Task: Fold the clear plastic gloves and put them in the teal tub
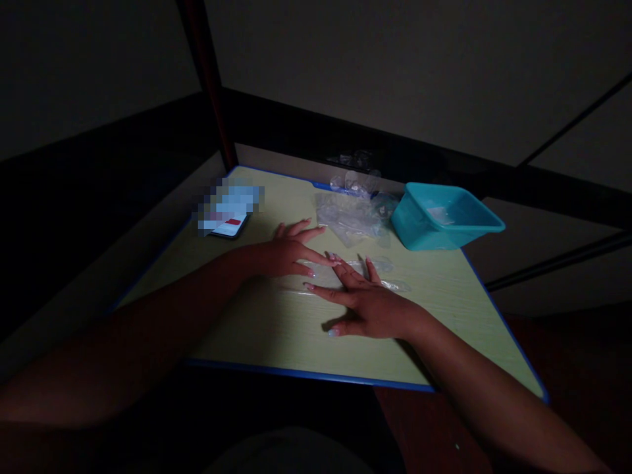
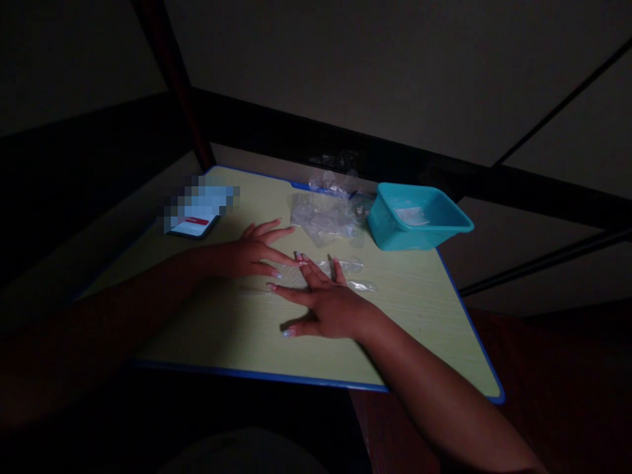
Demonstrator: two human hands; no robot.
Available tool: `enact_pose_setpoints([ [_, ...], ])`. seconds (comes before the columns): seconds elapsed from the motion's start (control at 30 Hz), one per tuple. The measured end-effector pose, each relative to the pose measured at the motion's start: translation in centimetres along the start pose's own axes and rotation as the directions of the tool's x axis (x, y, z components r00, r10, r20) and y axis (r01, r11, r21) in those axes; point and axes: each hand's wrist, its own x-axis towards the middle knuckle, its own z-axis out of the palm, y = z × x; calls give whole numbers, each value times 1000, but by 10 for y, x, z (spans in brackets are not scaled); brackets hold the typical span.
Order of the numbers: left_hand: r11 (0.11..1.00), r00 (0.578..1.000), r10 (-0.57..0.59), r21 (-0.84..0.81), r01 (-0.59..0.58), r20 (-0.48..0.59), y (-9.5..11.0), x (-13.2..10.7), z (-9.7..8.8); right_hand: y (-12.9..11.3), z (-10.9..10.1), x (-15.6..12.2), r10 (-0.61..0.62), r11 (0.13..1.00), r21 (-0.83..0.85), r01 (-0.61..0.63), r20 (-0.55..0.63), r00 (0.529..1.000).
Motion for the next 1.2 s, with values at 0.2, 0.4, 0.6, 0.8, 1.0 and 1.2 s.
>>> enact_pose_setpoints([
  [0.2,999,989,-40,-19,43,142,2,-2,-9,-2,0,0,23,1000,3,-23,-4,1000],
  [0.4,996,998,36,-79,-32,52,-11,0,-4,-7,-1,-2,63,998,-3,-63,-23,998],
  [0.6,995,997,44,-95,-37,63,-11,0,-4,-9,1,-3,82,997,0,-82,-35,996],
  [0.8,998,986,33,-54,-25,162,-7,-1,-9,-6,10,-5,51,995,-81,-65,-158,986],
  [1.0,999,979,13,-54,-3,202,-6,-2,-9,-4,13,-5,-26,983,-182,-18,-239,971],
  [1.2,998,983,16,-55,-6,184,-5,-1,-8,-6,12,-4,-59,985,-169,22,-215,975],
])
